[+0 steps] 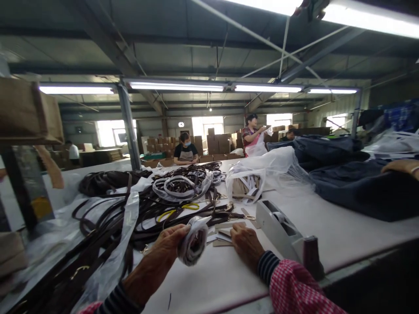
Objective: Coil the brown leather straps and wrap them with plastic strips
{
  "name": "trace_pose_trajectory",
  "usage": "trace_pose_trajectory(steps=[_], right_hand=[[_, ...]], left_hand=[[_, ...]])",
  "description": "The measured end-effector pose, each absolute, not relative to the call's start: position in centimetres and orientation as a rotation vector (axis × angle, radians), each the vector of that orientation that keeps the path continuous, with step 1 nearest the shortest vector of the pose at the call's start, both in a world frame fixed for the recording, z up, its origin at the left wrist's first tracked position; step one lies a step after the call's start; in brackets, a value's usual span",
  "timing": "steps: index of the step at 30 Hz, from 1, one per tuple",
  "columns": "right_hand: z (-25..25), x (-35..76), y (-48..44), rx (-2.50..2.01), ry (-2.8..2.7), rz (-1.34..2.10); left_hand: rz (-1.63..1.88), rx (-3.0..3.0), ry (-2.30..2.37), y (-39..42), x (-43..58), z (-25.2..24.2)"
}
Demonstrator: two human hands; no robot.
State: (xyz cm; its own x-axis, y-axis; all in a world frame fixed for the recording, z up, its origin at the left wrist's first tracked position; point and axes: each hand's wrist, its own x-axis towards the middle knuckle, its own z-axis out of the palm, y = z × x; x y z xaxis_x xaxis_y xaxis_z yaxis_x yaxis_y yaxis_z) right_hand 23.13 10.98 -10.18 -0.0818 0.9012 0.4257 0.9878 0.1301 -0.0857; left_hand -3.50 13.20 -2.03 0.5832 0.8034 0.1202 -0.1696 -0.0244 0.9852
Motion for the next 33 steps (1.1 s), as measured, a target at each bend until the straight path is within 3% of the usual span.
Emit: trace_pose_trajectory(steps=[9, 15, 29, 33], right_hand=[[-6.0, 22.5, 7.5, -1.655, -1.62, -0.138], [-3.8, 18.2, 3.2, -1.288, -1.444, 0.79], [-6.6, 18.0, 2.0, -0.932, -1.249, 1.206], [-7.3, 19.6, -0.3, -0.989, -1.47, 0.889]], left_hand=[[0.948, 1.273, 0.629, 12.7, -4.2, -2.1], [0.889, 1.216, 0.534, 12.2, -3.2, -2.1], [0.763, 1.339, 0.646, 11.2, -0.5, -5.3], [0.726, 1.309, 0.638, 11.0, -0.6, -4.7]])
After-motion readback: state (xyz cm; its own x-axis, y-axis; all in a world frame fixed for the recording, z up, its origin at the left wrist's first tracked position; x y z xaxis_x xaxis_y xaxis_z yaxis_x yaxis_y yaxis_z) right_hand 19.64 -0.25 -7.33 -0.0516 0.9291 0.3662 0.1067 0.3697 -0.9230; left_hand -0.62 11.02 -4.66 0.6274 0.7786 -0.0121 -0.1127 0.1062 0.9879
